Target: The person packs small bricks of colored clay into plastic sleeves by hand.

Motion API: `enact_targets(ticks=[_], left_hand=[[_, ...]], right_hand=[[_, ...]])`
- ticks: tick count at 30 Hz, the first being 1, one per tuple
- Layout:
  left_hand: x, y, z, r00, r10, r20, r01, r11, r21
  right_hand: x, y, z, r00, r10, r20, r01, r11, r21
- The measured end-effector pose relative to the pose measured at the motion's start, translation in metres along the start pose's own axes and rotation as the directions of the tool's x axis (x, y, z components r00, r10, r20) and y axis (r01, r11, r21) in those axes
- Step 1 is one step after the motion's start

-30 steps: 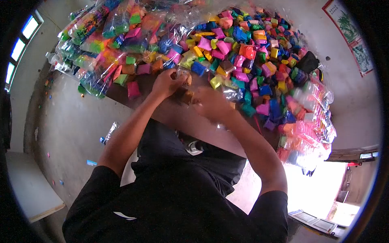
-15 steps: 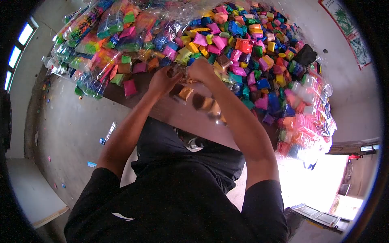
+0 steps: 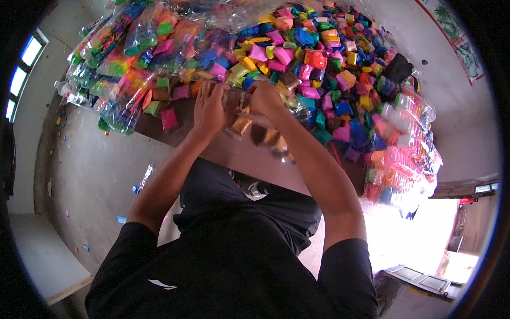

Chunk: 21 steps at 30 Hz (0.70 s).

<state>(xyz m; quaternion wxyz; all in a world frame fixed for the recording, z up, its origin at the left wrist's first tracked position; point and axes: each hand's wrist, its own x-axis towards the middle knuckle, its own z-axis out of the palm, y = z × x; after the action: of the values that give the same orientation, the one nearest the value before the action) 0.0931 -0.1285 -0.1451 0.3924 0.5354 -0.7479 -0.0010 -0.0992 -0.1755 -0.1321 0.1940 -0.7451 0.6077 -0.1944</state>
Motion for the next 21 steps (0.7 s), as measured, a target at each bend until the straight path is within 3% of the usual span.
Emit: enact_targets(ticks=[1, 3, 4, 6, 10, 12, 13, 15, 16, 18, 21], left_hand=[[-0.002, -0.002, -0.001, 1.0, 0.005, 0.0, -0.005, 1.0, -0.001], [-0.005, -0.007, -0.004, 0.967, 0.237, 0.094, -0.234, 0.972, -0.033], [-0.004, -0.008, -0.004, 0.967, 0.238, 0.091, -0.237, 0.971, -0.031], [-0.003, -0.009, -0.003, 0.886, 0.368, 0.283, -0.342, 0.929, -0.139], [-0.009, -0.026, 0.002, 0.832, 0.464, 0.305, -0.463, 0.883, -0.08], [-0.008, -0.028, 0.0, 0.818, 0.444, 0.367, -0.457, 0.888, -0.057], [-0.006, -0.027, -0.004, 0.818, 0.444, 0.366, -0.457, 0.888, -0.055], [-0.002, -0.025, -0.013, 0.796, 0.462, 0.39, -0.445, 0.885, -0.139], [0.0, -0.025, -0.012, 0.795, 0.465, 0.389, -0.45, 0.883, -0.136], [0.003, -0.024, -0.011, 0.773, 0.484, 0.41, -0.491, 0.866, -0.097], [0.004, -0.024, -0.012, 0.771, 0.492, 0.403, -0.499, 0.861, -0.097]], right_hand=[[-0.003, -0.001, -0.003, 1.0, 0.002, -0.005, -0.002, 1.0, 0.0], [-0.009, -0.003, -0.009, 0.997, -0.034, 0.071, 0.028, 0.996, 0.082], [-0.012, -0.002, -0.008, 0.997, -0.036, 0.068, 0.03, 0.996, 0.082], [-0.02, -0.001, -0.003, 0.997, -0.006, -0.079, 0.019, 0.986, 0.163], [-0.061, -0.024, -0.021, 0.989, -0.068, -0.134, 0.073, 0.997, 0.035], [-0.077, -0.023, -0.02, 0.924, -0.362, -0.127, 0.359, 0.932, -0.043], [-0.082, -0.02, -0.014, 0.923, -0.363, -0.127, 0.36, 0.932, -0.043], [-0.089, -0.01, 0.004, 0.796, -0.572, 0.199, 0.602, 0.784, -0.152], [-0.089, -0.008, 0.013, 0.796, -0.574, 0.193, 0.602, 0.783, -0.154], [-0.085, -0.01, 0.03, 0.817, -0.392, 0.423, 0.539, 0.779, -0.321], [-0.077, -0.012, 0.034, 0.82, -0.347, 0.456, 0.52, 0.785, -0.338]])
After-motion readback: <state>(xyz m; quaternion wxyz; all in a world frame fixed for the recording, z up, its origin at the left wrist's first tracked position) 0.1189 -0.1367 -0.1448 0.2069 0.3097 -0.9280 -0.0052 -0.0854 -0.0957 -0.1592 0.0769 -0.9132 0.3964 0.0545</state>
